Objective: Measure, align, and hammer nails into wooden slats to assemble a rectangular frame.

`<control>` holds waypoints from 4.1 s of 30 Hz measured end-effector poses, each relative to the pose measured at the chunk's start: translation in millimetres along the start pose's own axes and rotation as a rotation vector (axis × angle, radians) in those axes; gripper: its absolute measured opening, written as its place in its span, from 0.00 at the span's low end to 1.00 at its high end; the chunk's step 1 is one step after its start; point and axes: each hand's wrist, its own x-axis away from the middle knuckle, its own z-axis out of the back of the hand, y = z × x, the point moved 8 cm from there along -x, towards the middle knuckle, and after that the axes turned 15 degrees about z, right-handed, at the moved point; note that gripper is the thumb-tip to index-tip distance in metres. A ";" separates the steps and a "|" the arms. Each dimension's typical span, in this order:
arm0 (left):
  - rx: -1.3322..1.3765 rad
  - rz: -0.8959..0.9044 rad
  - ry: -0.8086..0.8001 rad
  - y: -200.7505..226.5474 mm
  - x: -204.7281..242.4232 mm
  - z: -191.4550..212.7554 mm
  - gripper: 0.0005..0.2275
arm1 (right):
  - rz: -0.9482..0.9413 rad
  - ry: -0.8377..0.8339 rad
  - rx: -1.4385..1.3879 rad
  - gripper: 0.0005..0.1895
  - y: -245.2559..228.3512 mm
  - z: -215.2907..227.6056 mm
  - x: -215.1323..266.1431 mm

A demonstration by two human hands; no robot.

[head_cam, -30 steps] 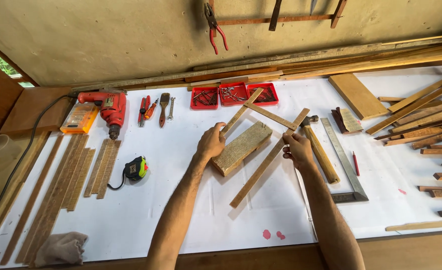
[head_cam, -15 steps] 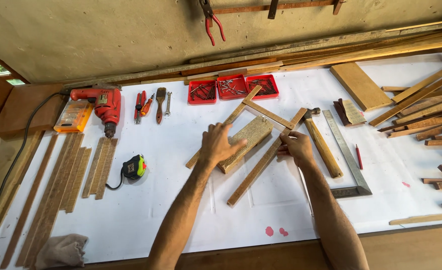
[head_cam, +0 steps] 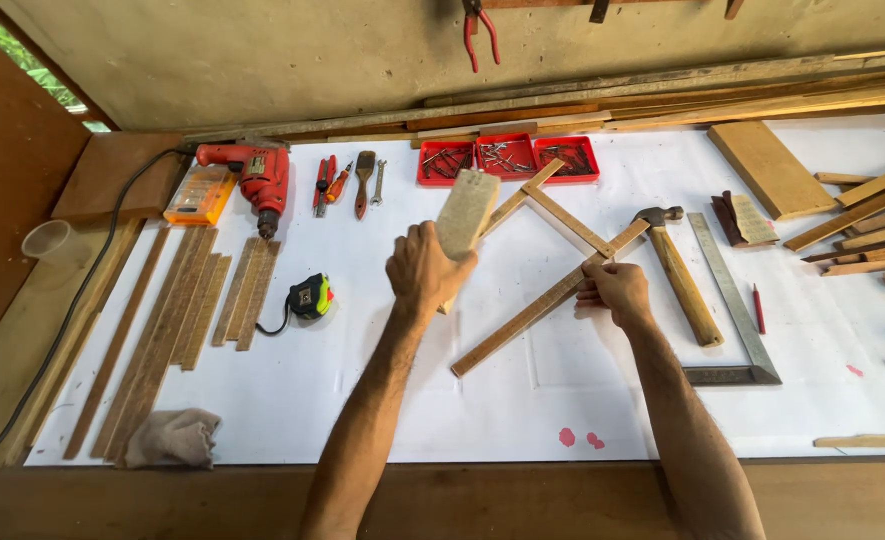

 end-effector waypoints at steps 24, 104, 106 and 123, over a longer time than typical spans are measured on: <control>-0.164 -0.030 0.369 -94.3 -70.5 -3.6 0.38 | 0.449 -0.175 1.149 0.19 -41.8 -65.0 -77.9; 0.229 0.113 -0.019 -28.8 39.4 -84.3 0.23 | 0.531 0.027 0.731 0.19 -28.7 -15.4 12.8; 0.182 0.098 0.020 -29.2 36.7 -85.9 0.22 | 0.470 0.010 0.725 0.22 -20.5 -7.6 -3.8; 0.068 -0.055 -0.020 -24.9 28.0 -86.6 0.20 | -0.059 -0.216 0.358 0.24 -24.0 -5.8 95.6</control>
